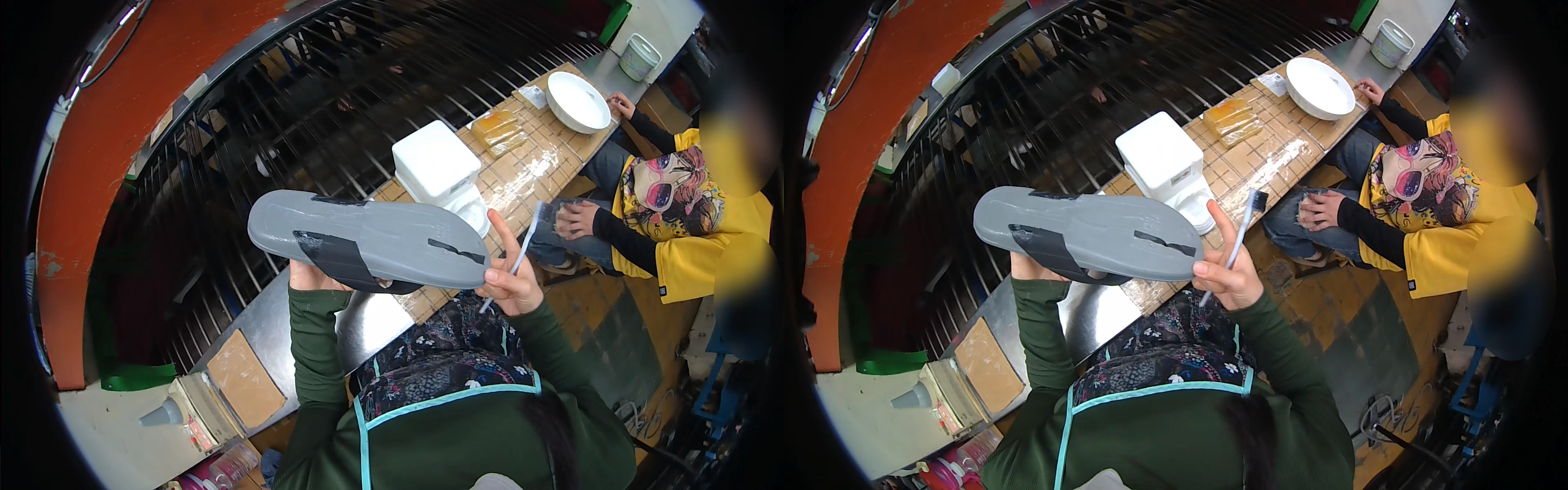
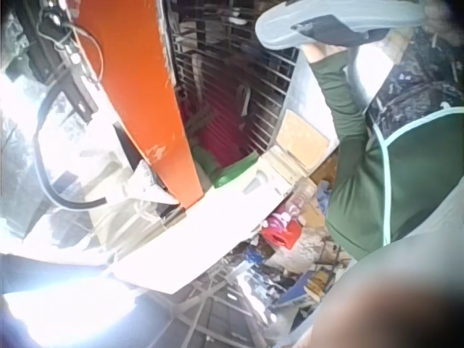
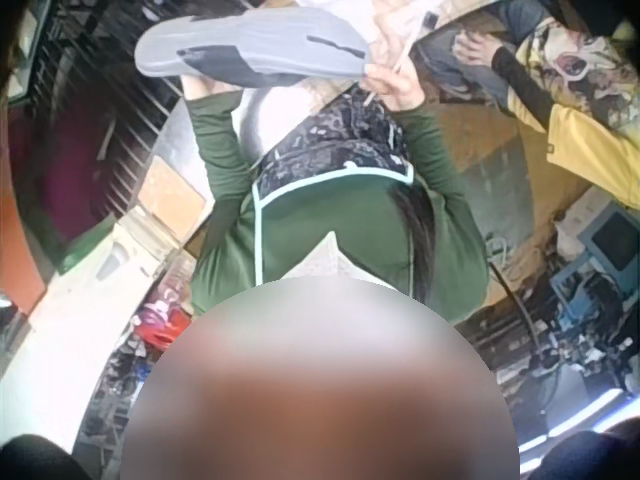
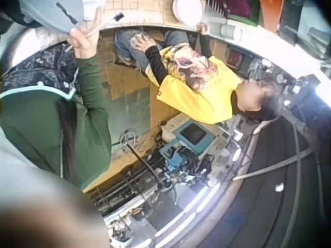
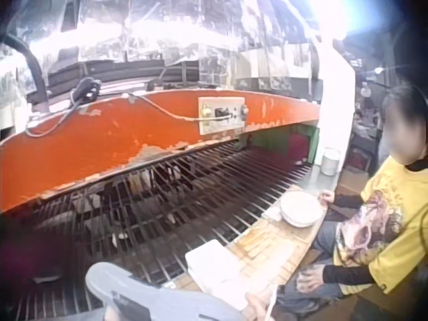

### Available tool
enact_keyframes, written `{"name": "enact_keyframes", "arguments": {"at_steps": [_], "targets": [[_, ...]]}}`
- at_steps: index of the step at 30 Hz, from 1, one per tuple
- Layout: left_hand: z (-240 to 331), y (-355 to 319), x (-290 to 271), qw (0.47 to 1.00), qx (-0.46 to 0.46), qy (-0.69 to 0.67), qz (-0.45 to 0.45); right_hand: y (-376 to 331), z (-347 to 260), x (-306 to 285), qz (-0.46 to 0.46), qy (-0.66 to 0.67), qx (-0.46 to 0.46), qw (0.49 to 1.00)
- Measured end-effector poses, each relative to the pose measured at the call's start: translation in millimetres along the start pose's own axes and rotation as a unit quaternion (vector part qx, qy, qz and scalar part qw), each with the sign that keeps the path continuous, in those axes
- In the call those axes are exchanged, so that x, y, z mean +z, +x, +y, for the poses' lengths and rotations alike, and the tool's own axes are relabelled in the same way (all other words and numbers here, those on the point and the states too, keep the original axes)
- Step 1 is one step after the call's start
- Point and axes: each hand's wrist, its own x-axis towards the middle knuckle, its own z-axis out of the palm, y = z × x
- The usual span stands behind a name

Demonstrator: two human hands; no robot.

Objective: The person holds a gray plastic component and uses a small brush to apply white paint to its surface. They repeatedly dip the brush into a white paint container and continue painting different areas of the part while standing at a workbench.

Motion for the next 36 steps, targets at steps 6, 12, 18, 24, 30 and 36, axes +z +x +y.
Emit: {"name": "enact_keyframes", "arguments": {"at_steps": [6,12,18,24,30,36], "targets": [[-46.9,-2.8,21.5,0.978,0.170,0.078,-0.096,4.7,8.2,29.0,0.055,0.072,-0.020,0.996],[-110.3,14.6,39.2,0.733,0.479,0.438,0.203,4.5,21.8,10.9,0.036,-0.025,0.041,0.998],[-63.7,11.0,39.7,0.750,0.444,0.423,0.249,12.0,-21.9,-53.4,0.170,-0.592,-0.065,0.785],[-39.9,-6.0,29.5,0.826,0.353,0.355,0.258,34.1,-40.1,-74.0,0.135,-0.866,-0.215,0.431],[-42.9,-11.8,10.1,0.835,0.372,0.366,0.174,43.3,-44.6,-70.7,0.094,-0.892,-0.268,0.352],[-45.5,-8.3,11.2,0.819,0.361,0.397,0.203,37.5,-43.8,-95.2,0.149,-0.753,-0.108,0.631]]}}
